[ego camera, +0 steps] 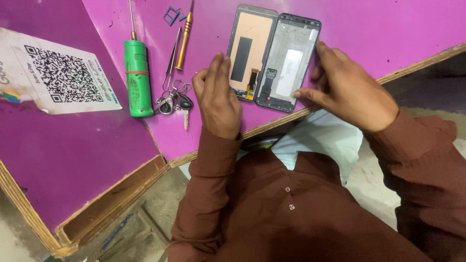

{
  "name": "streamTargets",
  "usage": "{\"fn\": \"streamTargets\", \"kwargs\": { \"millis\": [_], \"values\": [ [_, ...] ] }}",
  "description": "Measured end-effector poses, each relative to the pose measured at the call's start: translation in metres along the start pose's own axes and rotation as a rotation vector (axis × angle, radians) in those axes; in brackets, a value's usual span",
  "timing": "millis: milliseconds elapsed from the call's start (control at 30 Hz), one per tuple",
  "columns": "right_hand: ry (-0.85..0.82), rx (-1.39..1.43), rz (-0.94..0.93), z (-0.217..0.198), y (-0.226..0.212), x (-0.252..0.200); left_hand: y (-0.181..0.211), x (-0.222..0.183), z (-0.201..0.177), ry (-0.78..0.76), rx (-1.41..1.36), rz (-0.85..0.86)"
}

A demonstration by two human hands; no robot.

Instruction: The person uses a metal prying tool to carefully separate the screen assembly from the smartphone's frame. They work along the edges to release the adhesive and then lift the screen to reveal the internal components.

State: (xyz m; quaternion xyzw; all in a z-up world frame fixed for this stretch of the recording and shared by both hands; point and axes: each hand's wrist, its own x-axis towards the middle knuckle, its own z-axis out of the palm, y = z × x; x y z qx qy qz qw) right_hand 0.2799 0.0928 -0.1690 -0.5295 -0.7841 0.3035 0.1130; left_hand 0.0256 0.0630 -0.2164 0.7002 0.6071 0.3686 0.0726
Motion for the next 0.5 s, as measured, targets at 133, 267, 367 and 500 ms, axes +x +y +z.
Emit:
{"fn": "streamTargets", "kwargs": {
  "millis": [133,267,367,500],
  "values": [
    [0.176,-0.222,-0.028,-0.011,0.025,-0.004,-0.003,0.0,0.0,0.018,0.049,0.045],
    [0.419,-0.238,-0.307,0.0,0.047,0.016,0.014,-0.015,-0.026,-0.01,0.042,0.1],
    [0.356,-0.281,-0.295,0.005,0.052,0.02,0.027,-0.021,-0.041,-0.103,-0.007,0.211],
    [0.326,-0.244,-0.27,0.004,0.054,0.021,0.036,-0.017,-0.048,-0.202,0.135,0.325]
  ]
}}
